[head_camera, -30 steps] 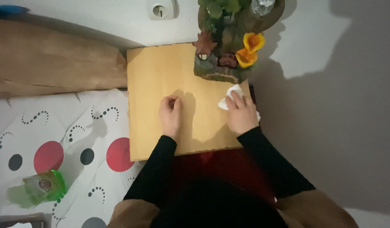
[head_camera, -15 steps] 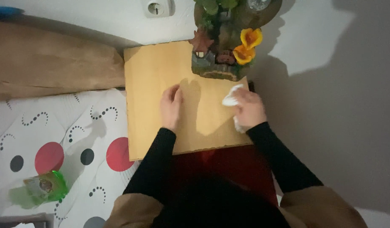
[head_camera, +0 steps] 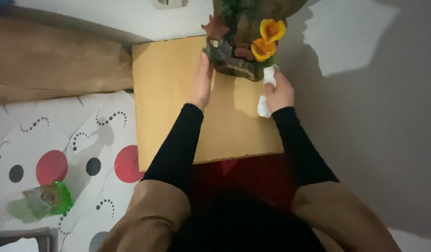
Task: The person wipes a wooden nightstand and wall socket with a white cloth, then sprays cleaner and wipes the drawer front. They then pick up a notebook, books, and a small wrapped item from the bed and place them on the nightstand, followed by folding and placing a white cloth on the nightstand.
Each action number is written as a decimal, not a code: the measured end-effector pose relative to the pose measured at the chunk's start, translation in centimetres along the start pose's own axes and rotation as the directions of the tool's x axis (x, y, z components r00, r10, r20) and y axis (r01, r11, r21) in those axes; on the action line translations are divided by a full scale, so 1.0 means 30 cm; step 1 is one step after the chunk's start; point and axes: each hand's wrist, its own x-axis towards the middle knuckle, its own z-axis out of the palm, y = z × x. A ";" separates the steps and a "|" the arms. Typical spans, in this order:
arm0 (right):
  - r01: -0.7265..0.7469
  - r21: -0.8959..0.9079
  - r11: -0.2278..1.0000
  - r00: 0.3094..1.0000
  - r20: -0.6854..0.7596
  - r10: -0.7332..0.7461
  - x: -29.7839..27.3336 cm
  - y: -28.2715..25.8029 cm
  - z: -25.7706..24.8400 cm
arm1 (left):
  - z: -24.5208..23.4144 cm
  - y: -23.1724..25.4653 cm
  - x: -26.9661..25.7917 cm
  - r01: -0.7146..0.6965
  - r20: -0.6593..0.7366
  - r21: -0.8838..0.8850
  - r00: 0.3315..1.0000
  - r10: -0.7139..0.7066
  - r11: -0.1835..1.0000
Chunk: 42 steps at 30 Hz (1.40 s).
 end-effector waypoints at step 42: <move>-0.029 -0.999 0.043 0.904 -0.044 -0.424 0.392 -0.908 0.643 | -0.684 -0.036 -0.379 0.175 -0.253 0.898 0.956 0.149 0.404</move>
